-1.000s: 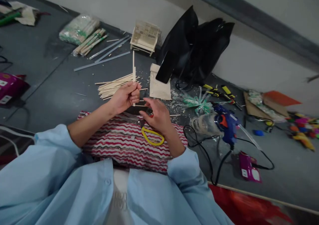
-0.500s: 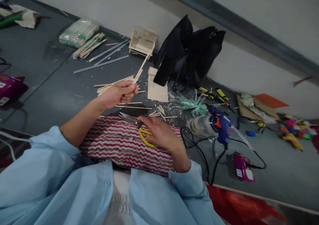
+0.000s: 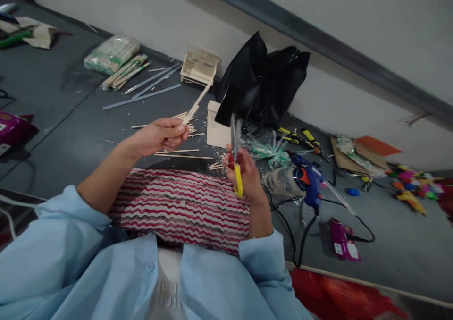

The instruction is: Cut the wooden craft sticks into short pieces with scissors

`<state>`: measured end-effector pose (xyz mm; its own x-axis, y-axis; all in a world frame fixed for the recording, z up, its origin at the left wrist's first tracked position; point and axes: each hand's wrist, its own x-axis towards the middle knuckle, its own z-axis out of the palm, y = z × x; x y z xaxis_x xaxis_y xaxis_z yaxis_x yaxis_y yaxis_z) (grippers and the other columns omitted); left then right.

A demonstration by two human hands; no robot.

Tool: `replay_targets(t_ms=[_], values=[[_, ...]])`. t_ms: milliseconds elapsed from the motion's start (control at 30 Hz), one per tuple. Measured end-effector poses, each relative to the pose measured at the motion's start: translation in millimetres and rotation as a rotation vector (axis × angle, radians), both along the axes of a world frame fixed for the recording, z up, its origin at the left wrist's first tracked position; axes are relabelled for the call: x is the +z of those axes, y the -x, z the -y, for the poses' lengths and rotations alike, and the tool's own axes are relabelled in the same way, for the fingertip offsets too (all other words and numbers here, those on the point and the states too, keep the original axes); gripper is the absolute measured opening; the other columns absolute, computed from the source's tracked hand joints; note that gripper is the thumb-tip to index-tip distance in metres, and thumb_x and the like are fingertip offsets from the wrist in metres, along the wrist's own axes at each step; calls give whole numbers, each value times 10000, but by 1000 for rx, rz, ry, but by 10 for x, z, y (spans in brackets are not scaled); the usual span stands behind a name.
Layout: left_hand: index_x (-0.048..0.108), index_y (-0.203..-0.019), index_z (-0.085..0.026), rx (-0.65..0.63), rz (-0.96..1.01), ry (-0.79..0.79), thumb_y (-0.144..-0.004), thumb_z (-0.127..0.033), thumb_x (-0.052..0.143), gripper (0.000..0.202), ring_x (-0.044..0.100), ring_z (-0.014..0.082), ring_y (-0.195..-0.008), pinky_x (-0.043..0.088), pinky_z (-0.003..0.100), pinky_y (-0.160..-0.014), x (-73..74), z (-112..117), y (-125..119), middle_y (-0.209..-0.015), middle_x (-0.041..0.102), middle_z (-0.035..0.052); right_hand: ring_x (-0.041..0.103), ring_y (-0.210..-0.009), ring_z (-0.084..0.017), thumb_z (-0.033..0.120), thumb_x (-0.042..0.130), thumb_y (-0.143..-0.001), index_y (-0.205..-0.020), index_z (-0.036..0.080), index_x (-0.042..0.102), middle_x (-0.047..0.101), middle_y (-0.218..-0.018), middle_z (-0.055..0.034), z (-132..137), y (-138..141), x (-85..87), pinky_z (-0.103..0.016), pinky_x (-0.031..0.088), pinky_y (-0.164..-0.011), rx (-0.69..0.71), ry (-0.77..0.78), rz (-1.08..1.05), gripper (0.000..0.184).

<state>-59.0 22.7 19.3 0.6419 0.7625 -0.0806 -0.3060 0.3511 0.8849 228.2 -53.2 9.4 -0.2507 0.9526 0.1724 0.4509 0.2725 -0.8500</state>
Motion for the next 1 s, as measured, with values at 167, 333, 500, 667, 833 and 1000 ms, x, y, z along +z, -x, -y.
replay_targets(t_ms=[167,333,500,667,833,1000], values=[[641,-777,-110,-247,-70,100,-860,-354,681,261,241,26,-456,229,152,-437,-42,115,-86,-536,275,-65,566,-816,-137,318,635,-822,-1164,247,568,577,-925,3,-46,75,-90,-281,486,-796,-98,-5,-14,356],[646,-744,-117,-402,-138,191,-831,-365,705,270,243,32,-445,240,160,-418,0,168,-113,-533,280,-59,586,-918,-173,487,619,-845,-1188,212,565,613,-1074,-56,47,166,30,-312,479,-847,1,40,64,443],[661,-747,-134,-460,-175,198,-818,-399,706,278,242,46,-419,294,178,-399,-8,178,-137,-499,255,-64,587,-1009,-200,563,610,-842,-1196,211,572,611,-1170,-82,72,186,71,-322,469,-894,31,68,75,501],[675,-751,-142,-482,-182,193,-813,-413,705,280,240,52,-425,312,180,-397,-43,185,-152,-499,257,-60,586,-953,-188,553,621,-840,-1205,202,575,609,-1143,-77,63,165,68,-309,475,-858,70,104,80,508],[679,-751,-140,-485,-195,198,-799,-422,718,289,227,50,-427,305,180,-395,-44,194,-153,-493,247,-64,579,-934,-176,563,618,-843,-1201,185,575,595,-1127,-75,76,155,85,-296,473,-840,92,111,81,522],[674,-746,-142,-505,-182,201,-812,-414,704,281,213,51,-425,285,179,-393,-61,190,-154,-489,242,-65,585,-894,-171,613,601,-840,-1227,202,567,605,-1054,-59,75,149,60,-286,481,-798,106,146,71,565]])
